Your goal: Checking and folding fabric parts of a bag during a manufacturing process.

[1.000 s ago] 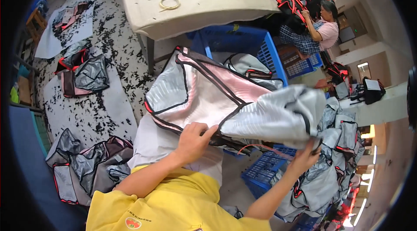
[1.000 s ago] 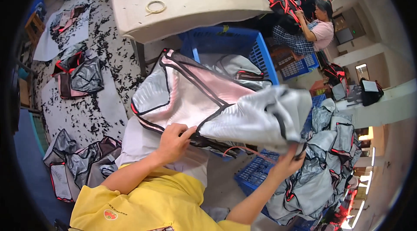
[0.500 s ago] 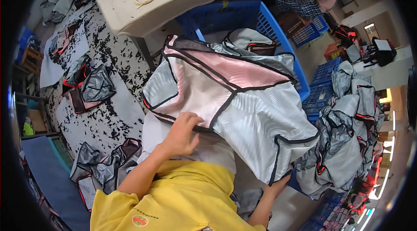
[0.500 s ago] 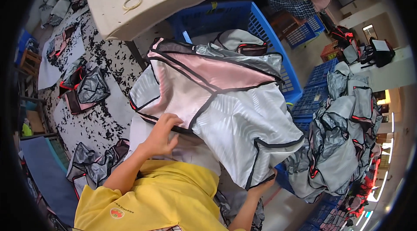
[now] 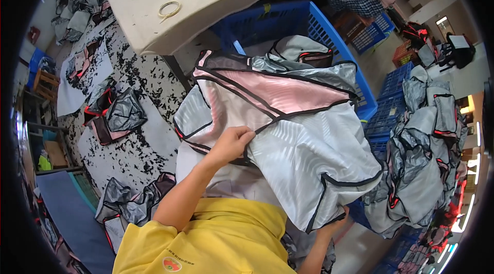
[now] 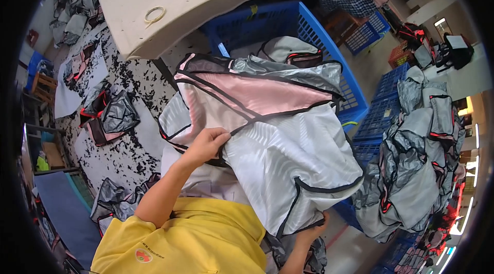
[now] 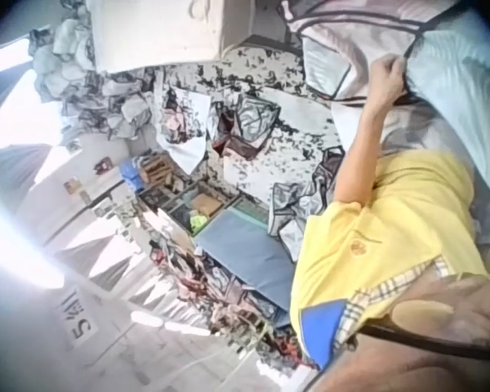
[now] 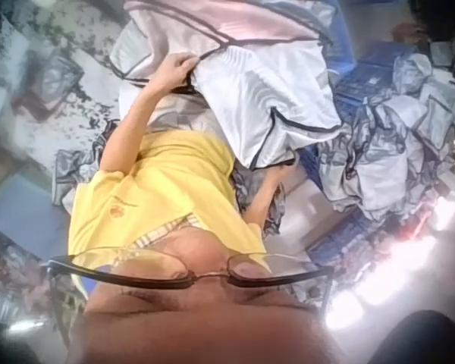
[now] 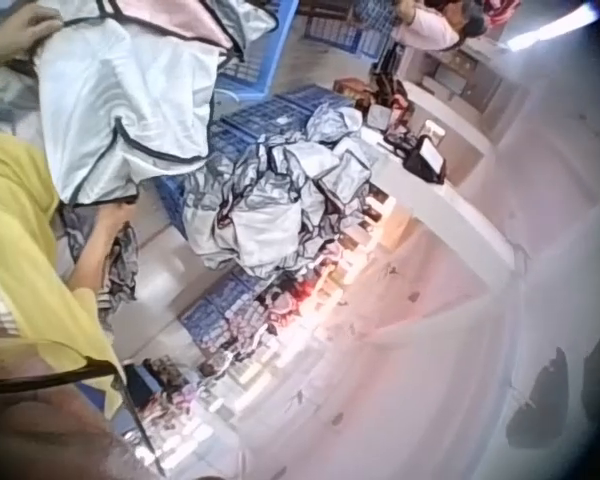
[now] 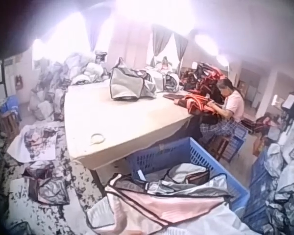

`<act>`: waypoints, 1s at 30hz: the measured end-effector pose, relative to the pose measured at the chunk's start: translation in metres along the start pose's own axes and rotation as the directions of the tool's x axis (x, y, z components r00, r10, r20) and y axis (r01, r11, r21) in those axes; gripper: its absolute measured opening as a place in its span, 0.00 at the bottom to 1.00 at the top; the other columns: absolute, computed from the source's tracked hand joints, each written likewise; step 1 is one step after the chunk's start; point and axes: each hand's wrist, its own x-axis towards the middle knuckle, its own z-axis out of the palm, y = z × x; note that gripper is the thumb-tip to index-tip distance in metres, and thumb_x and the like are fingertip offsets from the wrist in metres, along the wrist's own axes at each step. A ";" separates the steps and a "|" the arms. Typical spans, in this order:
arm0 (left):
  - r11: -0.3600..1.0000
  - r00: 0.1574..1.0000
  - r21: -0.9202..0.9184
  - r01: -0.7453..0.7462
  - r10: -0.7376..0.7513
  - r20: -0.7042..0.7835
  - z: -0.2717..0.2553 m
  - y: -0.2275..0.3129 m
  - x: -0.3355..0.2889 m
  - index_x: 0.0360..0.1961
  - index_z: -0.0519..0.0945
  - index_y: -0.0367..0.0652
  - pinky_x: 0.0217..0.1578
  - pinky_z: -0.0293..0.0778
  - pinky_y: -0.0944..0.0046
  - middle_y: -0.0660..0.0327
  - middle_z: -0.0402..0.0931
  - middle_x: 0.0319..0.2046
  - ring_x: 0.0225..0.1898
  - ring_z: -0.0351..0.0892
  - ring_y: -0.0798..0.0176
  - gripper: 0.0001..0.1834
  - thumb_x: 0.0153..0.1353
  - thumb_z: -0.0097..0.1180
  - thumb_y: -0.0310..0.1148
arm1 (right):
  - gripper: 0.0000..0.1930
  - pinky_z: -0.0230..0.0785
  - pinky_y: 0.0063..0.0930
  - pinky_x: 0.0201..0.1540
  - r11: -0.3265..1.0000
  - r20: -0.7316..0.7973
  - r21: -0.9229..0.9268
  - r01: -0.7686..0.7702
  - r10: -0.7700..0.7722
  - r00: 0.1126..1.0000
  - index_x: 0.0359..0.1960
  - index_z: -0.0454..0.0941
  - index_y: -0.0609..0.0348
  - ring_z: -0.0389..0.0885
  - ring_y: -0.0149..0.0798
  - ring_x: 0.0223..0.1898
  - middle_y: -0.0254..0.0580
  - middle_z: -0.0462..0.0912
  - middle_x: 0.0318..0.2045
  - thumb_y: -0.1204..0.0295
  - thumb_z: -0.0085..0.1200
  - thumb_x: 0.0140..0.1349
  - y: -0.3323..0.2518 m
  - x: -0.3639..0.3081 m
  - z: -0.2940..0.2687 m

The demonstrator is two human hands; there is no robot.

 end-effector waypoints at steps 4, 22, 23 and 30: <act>0.678 0.818 -0.465 0.569 -0.414 0.399 -0.017 -0.002 0.004 0.44 0.87 0.45 0.26 0.62 0.73 0.76 0.75 0.27 0.27 0.67 0.80 0.11 0.76 0.56 0.38 | 0.22 0.66 0.36 0.67 0.917 0.005 -0.383 0.110 -0.117 0.993 0.63 0.72 0.68 0.77 0.39 0.60 0.47 0.78 0.60 0.73 0.53 0.68 0.002 -0.009 0.015; 0.792 0.790 0.045 -0.609 0.611 -0.051 0.030 0.130 -0.051 0.37 0.83 0.38 0.35 0.73 0.56 0.54 0.78 0.32 0.35 0.78 0.49 0.13 0.51 0.64 0.13 | 0.18 0.71 0.25 0.52 0.803 -0.021 -0.568 0.181 -0.233 0.972 0.49 0.80 0.64 0.80 0.31 0.45 0.39 0.85 0.40 0.91 0.51 0.58 -0.001 -0.005 0.023; 0.793 0.793 0.019 -0.608 0.609 -0.033 0.039 0.140 -0.054 0.38 0.84 0.39 0.34 0.74 0.56 0.55 0.79 0.33 0.35 0.79 0.50 0.13 0.50 0.66 0.16 | 0.17 0.71 0.24 0.51 0.831 -0.027 -0.523 0.187 -0.235 0.972 0.49 0.80 0.64 0.80 0.30 0.44 0.37 0.85 0.40 0.90 0.54 0.59 -0.002 -0.006 0.023; 0.722 0.796 0.347 -0.599 0.581 0.168 0.079 0.168 -0.023 0.38 0.86 0.44 0.35 0.78 0.54 0.60 0.81 0.35 0.37 0.81 0.52 0.10 0.56 0.70 0.34 | 0.17 0.72 0.23 0.50 0.831 -0.013 -0.507 0.227 -0.271 0.963 0.50 0.79 0.65 0.80 0.29 0.43 0.36 0.85 0.41 0.90 0.56 0.59 -0.004 -0.012 0.021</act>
